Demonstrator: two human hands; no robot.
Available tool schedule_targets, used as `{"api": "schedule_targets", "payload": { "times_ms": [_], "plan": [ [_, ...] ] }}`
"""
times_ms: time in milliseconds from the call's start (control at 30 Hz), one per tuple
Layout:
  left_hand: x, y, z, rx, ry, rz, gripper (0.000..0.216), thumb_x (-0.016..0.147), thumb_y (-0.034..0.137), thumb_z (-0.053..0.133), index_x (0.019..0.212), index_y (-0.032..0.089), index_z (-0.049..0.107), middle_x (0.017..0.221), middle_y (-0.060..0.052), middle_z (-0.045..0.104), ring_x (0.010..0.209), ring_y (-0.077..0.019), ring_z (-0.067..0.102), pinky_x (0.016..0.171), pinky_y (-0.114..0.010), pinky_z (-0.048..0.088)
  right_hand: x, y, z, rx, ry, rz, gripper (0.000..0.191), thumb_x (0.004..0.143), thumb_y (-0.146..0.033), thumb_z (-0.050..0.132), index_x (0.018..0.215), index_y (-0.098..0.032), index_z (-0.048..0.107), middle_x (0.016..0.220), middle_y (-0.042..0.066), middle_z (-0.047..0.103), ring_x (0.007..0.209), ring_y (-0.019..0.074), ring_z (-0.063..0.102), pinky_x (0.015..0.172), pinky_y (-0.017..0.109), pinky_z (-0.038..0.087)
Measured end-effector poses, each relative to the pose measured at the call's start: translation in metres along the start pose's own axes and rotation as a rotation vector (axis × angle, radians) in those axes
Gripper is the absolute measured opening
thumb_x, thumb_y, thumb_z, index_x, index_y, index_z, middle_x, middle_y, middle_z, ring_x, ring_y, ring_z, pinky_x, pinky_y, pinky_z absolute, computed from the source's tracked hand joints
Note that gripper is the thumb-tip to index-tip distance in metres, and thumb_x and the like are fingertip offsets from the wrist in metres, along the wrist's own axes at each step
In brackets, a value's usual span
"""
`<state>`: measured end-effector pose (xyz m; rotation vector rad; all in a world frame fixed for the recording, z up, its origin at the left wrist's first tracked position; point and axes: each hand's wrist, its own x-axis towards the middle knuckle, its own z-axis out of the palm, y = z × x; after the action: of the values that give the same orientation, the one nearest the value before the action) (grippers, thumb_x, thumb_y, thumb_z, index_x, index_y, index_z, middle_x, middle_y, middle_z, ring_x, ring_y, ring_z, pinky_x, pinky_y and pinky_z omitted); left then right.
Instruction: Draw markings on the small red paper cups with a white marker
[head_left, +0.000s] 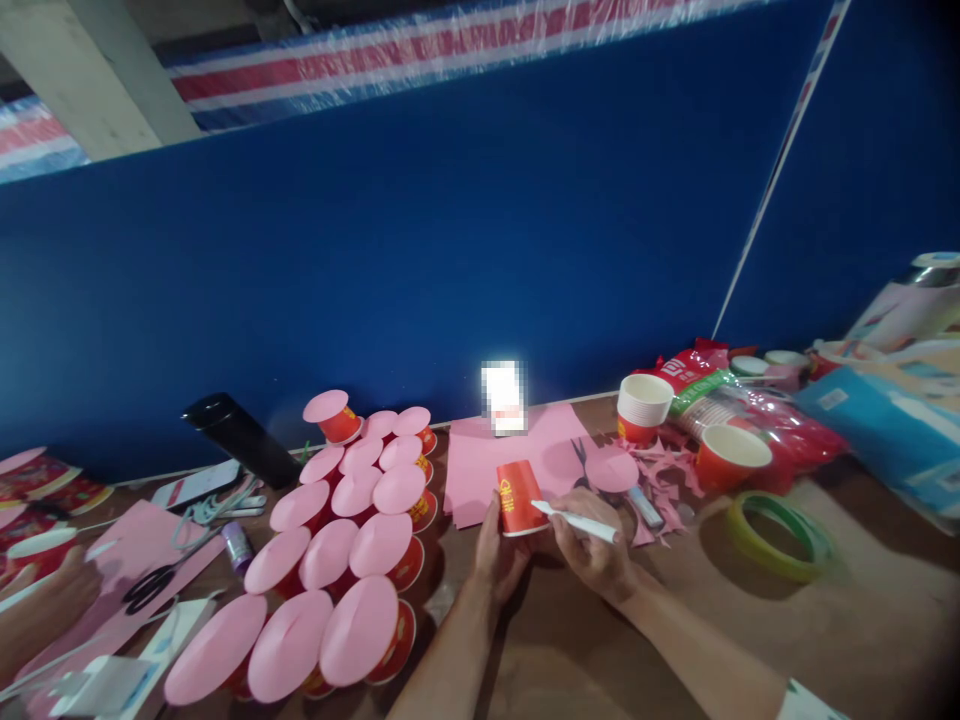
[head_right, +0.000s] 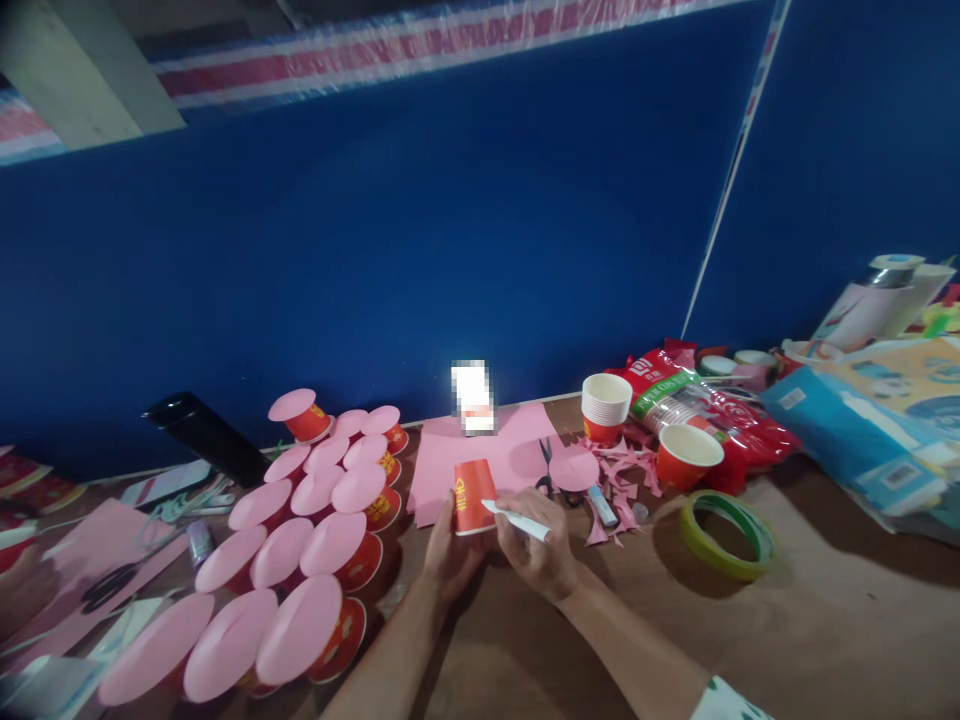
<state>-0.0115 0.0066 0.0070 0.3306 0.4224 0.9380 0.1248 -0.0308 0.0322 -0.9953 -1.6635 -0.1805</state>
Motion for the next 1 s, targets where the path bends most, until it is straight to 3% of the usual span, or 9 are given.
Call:
{"api": "schedule_targets", "payload": {
  "times_ms": [200,667,1000],
  "plan": [
    [-0.0003,0.0,0.0013,0.021,0.027,0.021,0.041,0.086,0.044,0.05,0.102,0.009,0.064,0.098,-0.012,0.068,0.093,-0.0228,0.063,0.094,-0.038,0.044,0.0026,-0.0006,-0.0017,0.043,0.001,0.042,0.012,0.085,-0.01,0.051,0.09,-0.017,0.058,0.075,0.006,0.065,0.069,0.0176,0.061,0.062,0.032,0.051],
    [-0.0025,-0.0003,0.0041,0.006,-0.045,0.049,0.038,0.088,0.04,0.049,0.103,0.009,0.065,0.102,-0.011,0.069,0.095,-0.0208,0.063,0.097,-0.035,0.042,0.0042,-0.0001,-0.0016,-0.012,0.021,0.03,0.009,0.085,-0.013,0.053,0.089,-0.017,0.059,0.076,0.006,0.067,0.069,0.0174,0.064,0.064,0.032,0.052],
    [0.0007,-0.0009,-0.0008,0.018,0.033,0.056,0.037,0.085,0.04,0.054,0.105,0.01,0.064,0.098,-0.01,0.068,0.092,-0.0197,0.063,0.092,-0.033,0.044,-0.0022,0.0016,0.0024,0.023,-0.021,0.0,0.012,0.085,-0.01,0.051,0.093,-0.017,0.057,0.077,0.006,0.066,0.071,0.0179,0.063,0.064,0.033,0.051]
  ]
}}
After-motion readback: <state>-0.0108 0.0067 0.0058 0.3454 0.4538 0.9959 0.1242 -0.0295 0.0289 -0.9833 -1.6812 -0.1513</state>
